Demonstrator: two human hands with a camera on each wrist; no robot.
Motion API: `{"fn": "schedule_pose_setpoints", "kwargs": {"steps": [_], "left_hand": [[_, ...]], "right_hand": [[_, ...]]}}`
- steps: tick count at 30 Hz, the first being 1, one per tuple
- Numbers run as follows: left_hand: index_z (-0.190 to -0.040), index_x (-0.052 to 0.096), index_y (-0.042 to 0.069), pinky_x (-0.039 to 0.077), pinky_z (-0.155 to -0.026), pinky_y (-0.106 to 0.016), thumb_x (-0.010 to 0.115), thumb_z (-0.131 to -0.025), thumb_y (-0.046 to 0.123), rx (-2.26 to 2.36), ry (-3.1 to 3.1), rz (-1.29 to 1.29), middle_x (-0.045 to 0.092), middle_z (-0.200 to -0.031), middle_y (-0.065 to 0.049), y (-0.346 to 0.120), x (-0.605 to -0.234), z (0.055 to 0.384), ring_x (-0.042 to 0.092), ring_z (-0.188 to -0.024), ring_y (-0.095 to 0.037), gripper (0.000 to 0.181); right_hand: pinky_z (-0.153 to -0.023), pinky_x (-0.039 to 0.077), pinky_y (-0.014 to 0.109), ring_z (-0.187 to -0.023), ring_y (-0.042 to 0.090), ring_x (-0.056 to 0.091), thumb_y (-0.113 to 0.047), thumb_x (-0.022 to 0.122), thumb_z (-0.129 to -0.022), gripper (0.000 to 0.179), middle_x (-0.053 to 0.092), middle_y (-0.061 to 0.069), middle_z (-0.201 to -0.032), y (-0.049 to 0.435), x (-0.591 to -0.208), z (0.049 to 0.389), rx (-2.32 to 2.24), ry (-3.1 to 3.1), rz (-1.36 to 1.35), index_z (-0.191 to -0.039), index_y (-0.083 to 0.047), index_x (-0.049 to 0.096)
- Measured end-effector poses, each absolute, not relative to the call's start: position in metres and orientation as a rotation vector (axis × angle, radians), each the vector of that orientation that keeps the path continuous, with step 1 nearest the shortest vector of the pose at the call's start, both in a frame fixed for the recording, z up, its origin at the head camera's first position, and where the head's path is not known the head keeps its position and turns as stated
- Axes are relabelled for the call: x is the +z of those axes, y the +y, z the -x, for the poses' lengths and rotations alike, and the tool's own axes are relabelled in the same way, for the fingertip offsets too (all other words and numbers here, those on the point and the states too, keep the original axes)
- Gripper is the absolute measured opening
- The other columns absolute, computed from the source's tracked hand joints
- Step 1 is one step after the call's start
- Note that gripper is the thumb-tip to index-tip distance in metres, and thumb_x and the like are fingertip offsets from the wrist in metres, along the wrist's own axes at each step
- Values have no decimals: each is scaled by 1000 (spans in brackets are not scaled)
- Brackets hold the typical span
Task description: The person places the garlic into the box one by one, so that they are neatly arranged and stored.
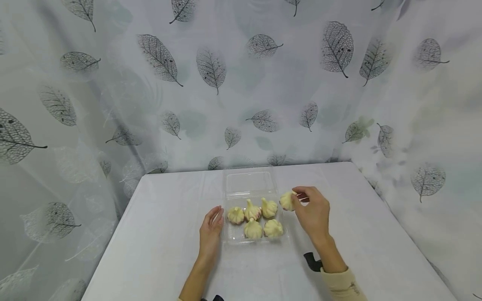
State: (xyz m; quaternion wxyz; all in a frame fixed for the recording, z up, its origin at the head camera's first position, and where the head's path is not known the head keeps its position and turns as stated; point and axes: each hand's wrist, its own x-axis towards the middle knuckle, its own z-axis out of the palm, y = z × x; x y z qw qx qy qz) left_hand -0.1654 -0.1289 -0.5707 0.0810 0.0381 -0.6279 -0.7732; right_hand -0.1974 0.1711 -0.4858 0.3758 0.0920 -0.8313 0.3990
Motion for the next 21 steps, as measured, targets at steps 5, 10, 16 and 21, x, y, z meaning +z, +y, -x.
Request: {"fn": "schedule_pose_setpoints", "kwargs": {"steps": [5,10,16,21], "left_hand": [[-153,43,2,42,-117,-22,53,-108,1,-2320,-1868,-115,43,-160,-17,-129,-571,165,40,-151,-29,46],[-154,42,2,41,-117,-23,52,-108,2,-2309,-1886,-116,42,-161,-17,-129,-571,165,40,-151,-28,47],[-153,43,3,42,-116,-22,53,-108,2,-2301,-1891,-123,44,-160,-17,-129,-571,165,41,-150,-28,46],[-153,43,3,42,-117,-23,52,-108,1,-2304,-1889,-117,43,-161,-17,-129,-571,164,41,-151,-28,46]], "right_hand": [[-67,60,29,-79,20,72,4,84,-82,22,75,7,-96,165,-484,196,1036,-2124,-249,-102,-4,78],[-67,60,29,-79,19,72,3,83,-83,21,74,6,-96,160,-483,193,1043,-2141,-250,-102,-5,78],[-67,62,35,-79,18,71,2,83,-83,21,74,6,-96,154,-482,190,1052,-2146,-263,-102,-6,78],[-67,63,35,-79,18,72,2,84,-83,21,74,5,-95,150,-481,189,1050,-2145,-274,-102,-6,78]]}}
